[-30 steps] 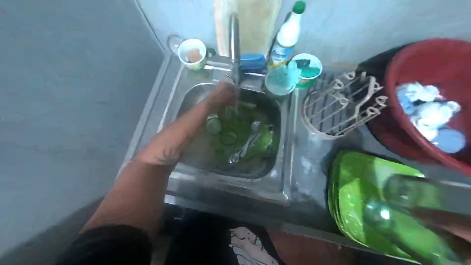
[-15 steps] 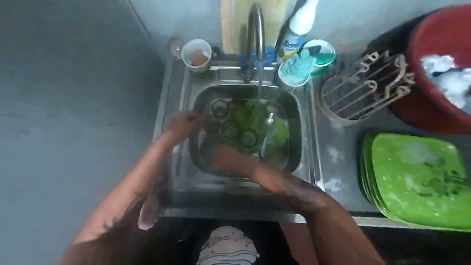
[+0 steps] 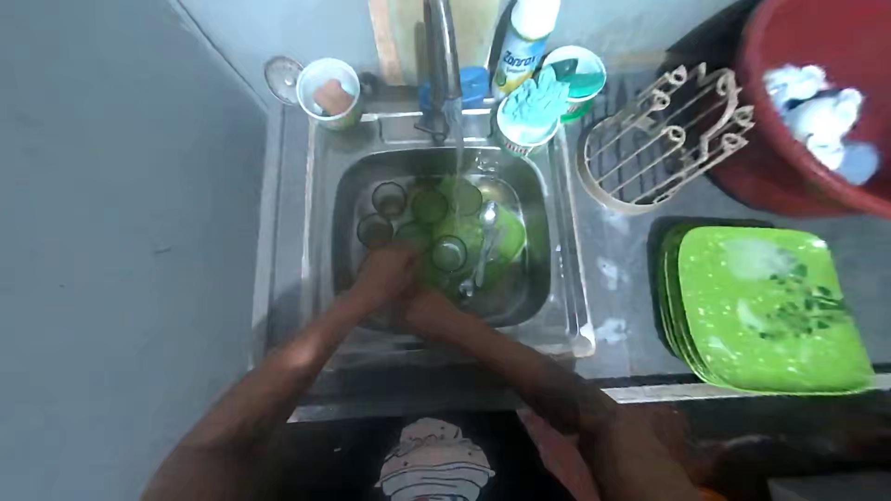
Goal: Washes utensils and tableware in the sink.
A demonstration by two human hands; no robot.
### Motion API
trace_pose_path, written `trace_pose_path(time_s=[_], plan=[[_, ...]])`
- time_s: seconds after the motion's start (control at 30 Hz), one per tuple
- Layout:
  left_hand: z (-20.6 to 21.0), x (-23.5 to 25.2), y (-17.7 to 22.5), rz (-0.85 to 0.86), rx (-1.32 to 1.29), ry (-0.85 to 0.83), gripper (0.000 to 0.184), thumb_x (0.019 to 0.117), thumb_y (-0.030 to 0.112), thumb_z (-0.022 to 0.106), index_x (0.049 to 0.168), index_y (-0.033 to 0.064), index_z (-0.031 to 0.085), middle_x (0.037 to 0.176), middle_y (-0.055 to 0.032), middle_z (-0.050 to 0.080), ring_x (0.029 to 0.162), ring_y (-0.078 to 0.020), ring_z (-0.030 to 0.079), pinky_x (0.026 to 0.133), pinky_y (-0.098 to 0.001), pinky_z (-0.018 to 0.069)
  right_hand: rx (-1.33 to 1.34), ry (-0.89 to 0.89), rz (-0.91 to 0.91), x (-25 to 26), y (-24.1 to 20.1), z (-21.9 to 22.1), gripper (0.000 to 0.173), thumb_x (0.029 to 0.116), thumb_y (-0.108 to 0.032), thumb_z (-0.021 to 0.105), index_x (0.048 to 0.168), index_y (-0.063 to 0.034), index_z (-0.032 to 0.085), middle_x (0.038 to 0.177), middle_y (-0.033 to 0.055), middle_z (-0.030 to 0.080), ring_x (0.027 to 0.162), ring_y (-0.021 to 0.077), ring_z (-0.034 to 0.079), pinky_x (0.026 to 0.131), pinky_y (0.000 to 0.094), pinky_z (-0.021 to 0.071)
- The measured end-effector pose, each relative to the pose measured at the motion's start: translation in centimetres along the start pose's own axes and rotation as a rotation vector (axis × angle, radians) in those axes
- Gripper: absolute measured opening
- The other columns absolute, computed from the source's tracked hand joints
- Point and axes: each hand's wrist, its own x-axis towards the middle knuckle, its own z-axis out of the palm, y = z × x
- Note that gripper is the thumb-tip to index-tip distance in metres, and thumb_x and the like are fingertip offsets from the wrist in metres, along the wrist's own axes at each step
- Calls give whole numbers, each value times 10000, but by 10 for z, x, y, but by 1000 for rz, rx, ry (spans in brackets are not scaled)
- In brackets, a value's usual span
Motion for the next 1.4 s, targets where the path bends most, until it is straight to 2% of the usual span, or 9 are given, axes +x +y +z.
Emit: trace_pose_path(time_s=[0.23,0.37,0.57,0.7,0.8,0.93,1.17,1.3,1.4], plan=[[64,42,37,99,401,-154,314,1041,225,573,1261,20,662,1278,-223,643,1120,-438,651,880,-631,533,100,-191,913,-55,85,-64,423,1003,-171,606,1412,-63,588,1353,266,610,1198,481,618,930,677,510],[73,54,26,139,480,-96,239,1007,104,582,1200,1,678,1191,-234,667,1037,-451,674,814,-631,552,151,-140,1125,-38,130,-51,503,1035,-270,542,1483,-53,476,1286,279,648,1154,483,650,909,687,514],[71,48,47,-10,458,-31,298,1034,121,549,1300,0,605,1344,-256,549,1124,-459,626,831,-598,562,151,-97,1198,-17,137,-29,515,1056,-295,500,1486,-16,451,1287,278,647,1134,471,660,885,646,534],[105,46,56,-89,290,-276,428,1031,128,550,1425,-32,500,1451,-276,492,1254,-450,571,1001,-589,499,314,-24,1253,-17,153,-33,611,1014,-305,577,1516,0,409,1410,274,569,1231,447,611,970,639,501],[129,66,45,-126,153,-229,603,1054,358,541,1502,-27,420,1507,-299,439,1347,-469,492,1083,-609,432,414,26,1241,-23,165,-49,580,989,-315,624,1425,50,507,1401,283,571,1267,444,585,1017,645,471],[149,85,53,-204,130,-142,740,971,576,601,1455,25,500,1468,-289,471,1361,-480,452,1066,-647,413,500,0,1214,-27,175,-59,425,1046,-247,553,1340,59,590,1395,273,584,1313,418,562,1081,609,446],[148,95,40,-237,-142,-215,579,987,362,673,1400,-14,523,1285,-270,615,1186,-424,610,1008,-615,483,748,235,1180,-45,172,-72,398,1071,-158,472,1429,13,491,1303,295,585,1020,396,668,855,546,564],[148,89,33,-215,-291,-199,546,1001,282,669,1419,-26,499,1271,-274,620,1152,-400,628,1011,-574,496,603,7,1167,-55,144,-64,467,1071,-217,518,1427,84,487,1420,327,536,1317,452,547,1089,601,441],[141,83,42,-212,-232,-171,516,1039,277,606,1438,-24,479,1423,-288,521,1247,-427,578,1054,-582,464,511,-78,1134,-57,138,-55,473,1067,-184,518,1423,126,481,1465,341,492,1390,463,474,1151,589,375]])
